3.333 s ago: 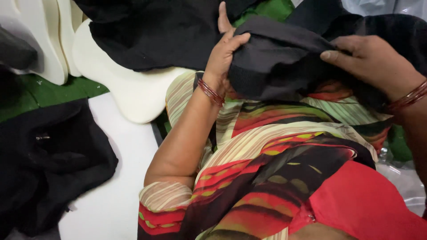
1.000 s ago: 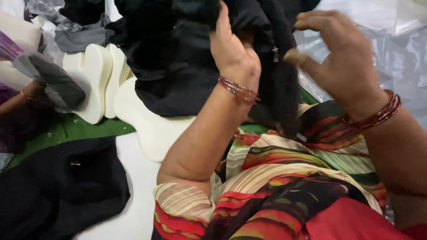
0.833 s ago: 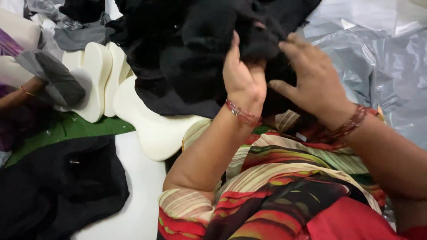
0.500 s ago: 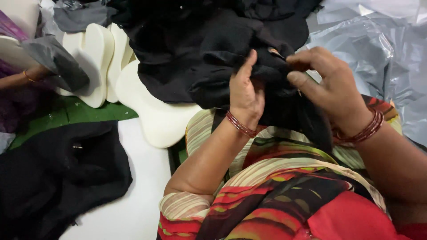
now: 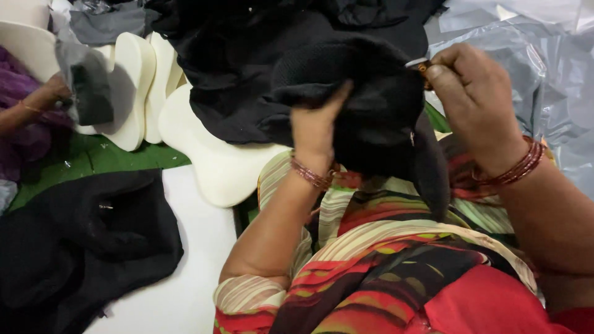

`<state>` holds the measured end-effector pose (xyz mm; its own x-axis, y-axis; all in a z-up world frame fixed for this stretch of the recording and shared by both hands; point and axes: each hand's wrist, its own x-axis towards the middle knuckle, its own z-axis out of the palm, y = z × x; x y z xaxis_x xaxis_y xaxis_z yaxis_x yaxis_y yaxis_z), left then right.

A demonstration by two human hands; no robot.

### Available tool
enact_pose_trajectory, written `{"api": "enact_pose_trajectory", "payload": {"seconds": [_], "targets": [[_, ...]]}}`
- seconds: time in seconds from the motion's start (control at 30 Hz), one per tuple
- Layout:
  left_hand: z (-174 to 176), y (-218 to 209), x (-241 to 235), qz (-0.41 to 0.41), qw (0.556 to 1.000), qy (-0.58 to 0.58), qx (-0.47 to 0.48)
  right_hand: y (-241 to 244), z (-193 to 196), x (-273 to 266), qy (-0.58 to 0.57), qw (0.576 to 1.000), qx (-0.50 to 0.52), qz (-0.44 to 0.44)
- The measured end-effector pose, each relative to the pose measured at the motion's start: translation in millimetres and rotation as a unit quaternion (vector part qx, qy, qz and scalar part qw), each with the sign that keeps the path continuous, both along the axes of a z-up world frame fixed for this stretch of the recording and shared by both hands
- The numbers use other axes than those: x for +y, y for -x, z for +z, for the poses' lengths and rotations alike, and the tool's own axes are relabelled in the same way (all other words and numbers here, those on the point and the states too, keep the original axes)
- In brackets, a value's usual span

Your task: Cutting black fabric covers for foam products using a pair of scissors.

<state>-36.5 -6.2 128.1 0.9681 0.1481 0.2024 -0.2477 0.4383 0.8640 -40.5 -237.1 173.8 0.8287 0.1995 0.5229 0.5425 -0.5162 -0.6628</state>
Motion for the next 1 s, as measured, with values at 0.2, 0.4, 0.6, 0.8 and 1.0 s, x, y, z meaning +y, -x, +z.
{"api": "enact_pose_trajectory", "payload": {"seconds": [0.2,0.4,0.6,0.8,1.0], "targets": [[47,35,14,0.309,0.874,-0.336,-0.168,3,9,26,0.059,0.998,0.0,0.016],[109,30,-1,0.181,0.728,-0.53,-0.395,-1,-1,32,0.077,0.995,-0.03,0.049],[85,-2,7,-0.117,0.7,-0.685,-0.165,10,3,19,0.027,0.997,0.013,0.072],[21,-27,19,-0.265,0.822,-0.489,-0.122,-2,-27,-3,-0.187,0.947,0.216,0.148],[-28,-26,0,-0.421,0.872,-0.246,0.033,8,-12,-5,-0.225,0.915,0.316,0.105]]}}
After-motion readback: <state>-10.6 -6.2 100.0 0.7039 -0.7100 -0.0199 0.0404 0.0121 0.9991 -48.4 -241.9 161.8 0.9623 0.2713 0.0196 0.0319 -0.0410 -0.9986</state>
